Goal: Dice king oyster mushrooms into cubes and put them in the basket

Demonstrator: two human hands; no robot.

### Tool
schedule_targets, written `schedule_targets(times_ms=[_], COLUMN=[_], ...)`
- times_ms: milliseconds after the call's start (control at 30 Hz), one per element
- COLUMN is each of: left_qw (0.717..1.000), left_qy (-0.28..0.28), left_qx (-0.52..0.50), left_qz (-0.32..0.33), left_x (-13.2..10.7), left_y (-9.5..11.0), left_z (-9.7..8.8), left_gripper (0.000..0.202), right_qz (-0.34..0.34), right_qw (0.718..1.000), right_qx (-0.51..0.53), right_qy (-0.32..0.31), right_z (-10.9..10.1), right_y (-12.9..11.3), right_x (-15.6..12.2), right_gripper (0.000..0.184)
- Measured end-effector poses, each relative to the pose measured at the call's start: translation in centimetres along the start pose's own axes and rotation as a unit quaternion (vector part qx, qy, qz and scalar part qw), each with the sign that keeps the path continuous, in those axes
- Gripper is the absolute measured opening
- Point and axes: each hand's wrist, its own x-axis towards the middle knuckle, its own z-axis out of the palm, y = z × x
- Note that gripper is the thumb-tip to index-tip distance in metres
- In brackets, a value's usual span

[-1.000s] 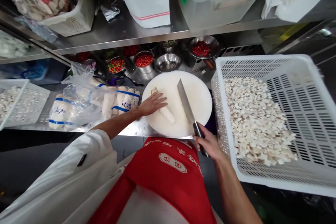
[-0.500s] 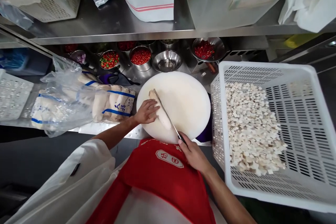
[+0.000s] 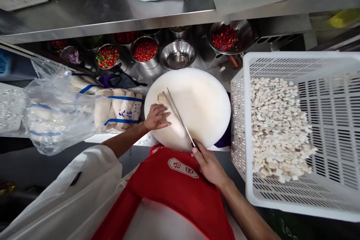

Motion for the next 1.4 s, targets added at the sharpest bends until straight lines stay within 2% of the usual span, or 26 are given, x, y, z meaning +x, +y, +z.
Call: schedule_targets(times_ms=[200,333,500,700,900,1067,1300,1400], left_qw=[1.000,0.999,0.999,0.997,0.996,0.996,0.998,0.999], left_qy=[0.013,-0.021,-0.038,-0.036,-0.058,-0.067,-0.045,-0.035], left_qx=[-0.015,-0.025,-0.019,-0.051,-0.048,-0.033,-0.023,-0.028], left_qz=[-0.001,-0.019,-0.032,-0.035,-0.047,-0.050,-0.036,-0.026], left_x=[1.0,1.5,1.7,1.6,1.8,1.8,1.7,1.7], left_y=[0.0,-0.7,-1.2,-1.5,-1.5,-1.5,-1.5,-1.6], left_z=[0.5,0.7,1.3,1.9,1.9,1.9,1.6,1.4], left_gripper=[0.051,0.055,0.060,0.060,0.062,0.063,0.058,0.054], right_qz=[0.005,0.000,0.013,0.062,0.078,0.049,0.010,-0.012], right_qw=[1.000,0.997,0.995,0.993,0.992,0.994,0.996,0.998], right_qx=[-0.025,-0.053,-0.076,-0.058,-0.046,-0.031,-0.018,-0.023], right_qy=[-0.018,-0.057,-0.064,-0.084,-0.089,-0.093,-0.083,-0.049], right_z=[-0.5,-1.0,-1.3,-1.8,-2.5,-2.6,-0.5,0.2], right_y=[-1.4,-2.6,-3.5,-3.9,-4.4,-5.4,-8.2,-8.8], right_x=[-1.5,-2.0,-2.5,-3.7,-3.1,-0.5,8.7,11.0], right_gripper=[0.058,0.059,0.059,0.061,0.059,0.055,0.049,0.045])
